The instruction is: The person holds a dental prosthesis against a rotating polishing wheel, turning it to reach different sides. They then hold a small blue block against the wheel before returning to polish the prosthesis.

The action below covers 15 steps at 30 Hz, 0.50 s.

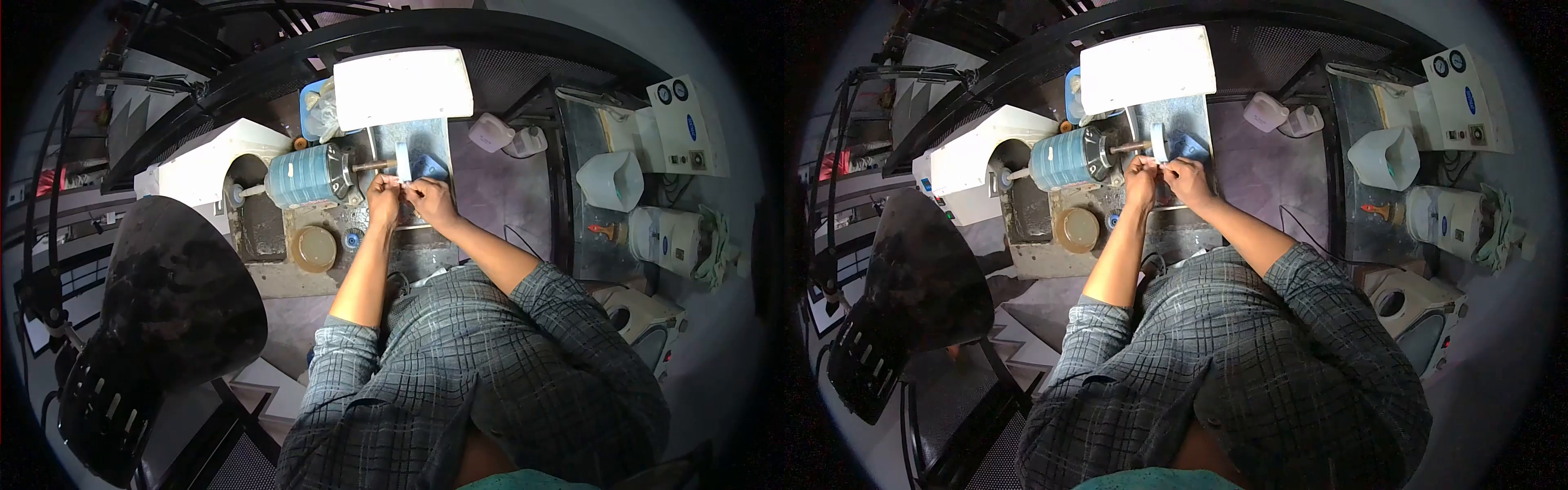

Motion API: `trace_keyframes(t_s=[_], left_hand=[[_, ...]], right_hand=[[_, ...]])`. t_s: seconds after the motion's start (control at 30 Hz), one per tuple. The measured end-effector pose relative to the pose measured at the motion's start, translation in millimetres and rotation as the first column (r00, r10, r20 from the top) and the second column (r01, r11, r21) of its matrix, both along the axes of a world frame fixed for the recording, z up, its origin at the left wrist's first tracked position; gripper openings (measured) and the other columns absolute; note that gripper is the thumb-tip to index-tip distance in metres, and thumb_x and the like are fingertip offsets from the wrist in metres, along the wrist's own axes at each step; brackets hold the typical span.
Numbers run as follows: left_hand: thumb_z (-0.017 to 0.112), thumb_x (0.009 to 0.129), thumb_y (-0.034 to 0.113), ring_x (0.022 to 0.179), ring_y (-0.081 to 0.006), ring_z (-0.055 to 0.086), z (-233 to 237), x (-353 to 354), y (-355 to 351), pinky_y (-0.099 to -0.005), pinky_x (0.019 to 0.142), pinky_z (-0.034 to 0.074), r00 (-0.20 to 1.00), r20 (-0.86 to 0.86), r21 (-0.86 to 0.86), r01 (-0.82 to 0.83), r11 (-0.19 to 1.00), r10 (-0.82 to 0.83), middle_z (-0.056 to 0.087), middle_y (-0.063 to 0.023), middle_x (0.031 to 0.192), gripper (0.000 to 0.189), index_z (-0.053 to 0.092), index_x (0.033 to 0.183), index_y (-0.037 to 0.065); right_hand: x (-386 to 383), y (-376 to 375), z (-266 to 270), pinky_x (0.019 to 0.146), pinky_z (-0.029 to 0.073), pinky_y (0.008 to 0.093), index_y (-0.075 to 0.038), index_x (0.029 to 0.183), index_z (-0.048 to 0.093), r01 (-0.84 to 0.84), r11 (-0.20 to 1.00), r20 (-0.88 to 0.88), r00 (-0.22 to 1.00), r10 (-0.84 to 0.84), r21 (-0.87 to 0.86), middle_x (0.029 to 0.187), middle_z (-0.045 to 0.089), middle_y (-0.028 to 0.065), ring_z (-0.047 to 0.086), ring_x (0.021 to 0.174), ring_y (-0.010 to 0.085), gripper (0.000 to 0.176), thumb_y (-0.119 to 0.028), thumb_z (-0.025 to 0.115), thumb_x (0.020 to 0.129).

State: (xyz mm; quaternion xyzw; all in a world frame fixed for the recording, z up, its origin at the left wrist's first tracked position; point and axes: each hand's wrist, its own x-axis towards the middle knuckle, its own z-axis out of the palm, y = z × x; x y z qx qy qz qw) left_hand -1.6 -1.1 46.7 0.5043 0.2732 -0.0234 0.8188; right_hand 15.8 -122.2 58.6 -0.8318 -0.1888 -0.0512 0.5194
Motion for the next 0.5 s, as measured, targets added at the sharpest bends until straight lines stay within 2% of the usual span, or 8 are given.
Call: trace_keyframes(t_s=[0.07, 0.13, 0.2, 0.3, 0.33, 0.4, 0.5], left_hand=[[0.048, 0.087, -0.005, 0.067, -0.0141, 0.056, -5.2, -2.3, -1.4, -0.0279, 0.063, 0.048, 0.995, 0.093, 0.025, -0.033, 0.999, 0.031, 0.058, -0.0068, 0.077, 0.008, 0.052, 0.084, 0.001], [0.048, 0.086, -0.005, 0.067, -0.0143, 0.056, -6.1, -0.8, -4.3, -0.028, 0.063, 0.048, 0.997, 0.065, 0.008, -0.05, 0.999, 0.05, 0.058, -0.0068, 0.077, 0.007, 0.051, 0.084, 0.001], [0.049, 0.086, -0.005, 0.067, -0.0145, 0.057, -12.0, 1.0, -5.6, -0.0281, 0.063, 0.049, 0.997, 0.04, -0.007, -0.069, 0.998, 0.069, 0.058, -0.0068, 0.077, 0.007, 0.051, 0.083, 0.002], [0.048, 0.087, -0.004, 0.065, -0.016, 0.058, -22.1, 0.8, -6.3, -0.0291, 0.061, 0.049, 1.0, 0.019, 0.113, -0.009, 0.994, 0.007, 0.059, -0.0077, 0.076, 0.007, 0.05, 0.082, 0.001], [0.048, 0.087, -0.004, 0.065, -0.016, 0.058, -21.8, 0.3, -6.7, -0.0291, 0.061, 0.049, 1.0, 0.017, 0.112, -0.009, 0.994, 0.007, 0.059, -0.0077, 0.076, 0.007, 0.05, 0.082, 0.001], [0.049, 0.087, -0.004, 0.062, -0.0173, 0.058, -21.0, 0.7, -6.8, -0.0302, 0.06, 0.05, 0.997, 0.005, 0.002, -0.078, 0.997, 0.078, 0.059, -0.009, 0.075, 0.007, 0.049, 0.082, 0.001], [0.047, 0.087, -0.003, 0.06, -0.0183, 0.058, -20.8, -0.6, -5.6, -0.0312, 0.056, 0.051, 0.999, -0.006, 0.012, -0.052, 0.999, 0.052, 0.059, -0.0097, 0.074, 0.006, 0.05, 0.083, 0.001]], right_hand=[[2.0, -0.2, -2.3, 0.054, 0.045, 0.0354, 0.001, 0.071, 0.061, -0.001, 1.0, -0.004, 1.0, 0.001, 0.001, 0.065, 0.059, 0.0143, 0.059, 0.058, 0.0275, 0.01, -0.006, 0.065, 0.076], [1.7, -1.2, -6.1, 0.054, 0.046, 0.0354, 0.002, 0.071, 0.061, -0.003, 1.0, -0.015, 1.0, 0.003, 0.001, 0.065, 0.059, 0.0145, 0.06, 0.059, 0.0278, 0.009, -0.006, 0.065, 0.076], [4.0, -3.4, -6.3, 0.055, 0.046, 0.0357, 0.001, 0.071, 0.061, 0.008, 0.997, -0.021, 1.0, -0.01, -0.078, 0.067, 0.06, 0.0148, 0.06, 0.06, 0.0284, 0.008, -0.005, 0.065, 0.075], [2.7, -7.8, -1.8, 0.056, 0.047, 0.0364, 0.001, 0.072, 0.062, 0.044, 0.998, -0.049, 0.998, -0.046, -0.043, 0.067, 0.06, 0.0152, 0.061, 0.06, 0.0292, 0.007, -0.005, 0.065, 0.074], [2.9, -6.9, -1.6, 0.056, 0.047, 0.0364, 0.001, 0.072, 0.062, 0.044, 0.998, -0.05, 0.998, -0.047, -0.044, 0.067, 0.06, 0.0152, 0.061, 0.06, 0.0292, 0.007, -0.005, 0.065, 0.074], [5.5, -5.6, -0.5, 0.055, 0.047, 0.0363, 0.001, 0.072, 0.062, -0.014, 0.998, -0.036, 0.999, 0.012, -0.055, 0.067, 0.061, 0.0153, 0.061, 0.059, 0.0285, 0.009, -0.006, 0.065, 0.076], [6.1, -6.5, 4.6, 0.054, 0.046, 0.0356, 0.001, 0.07, 0.061, -0.02, 0.999, -0.012, 1.0, 0.019, -0.047, 0.066, 0.061, 0.0153, 0.061, 0.058, 0.0279, 0.011, -0.007, 0.064, 0.077]])
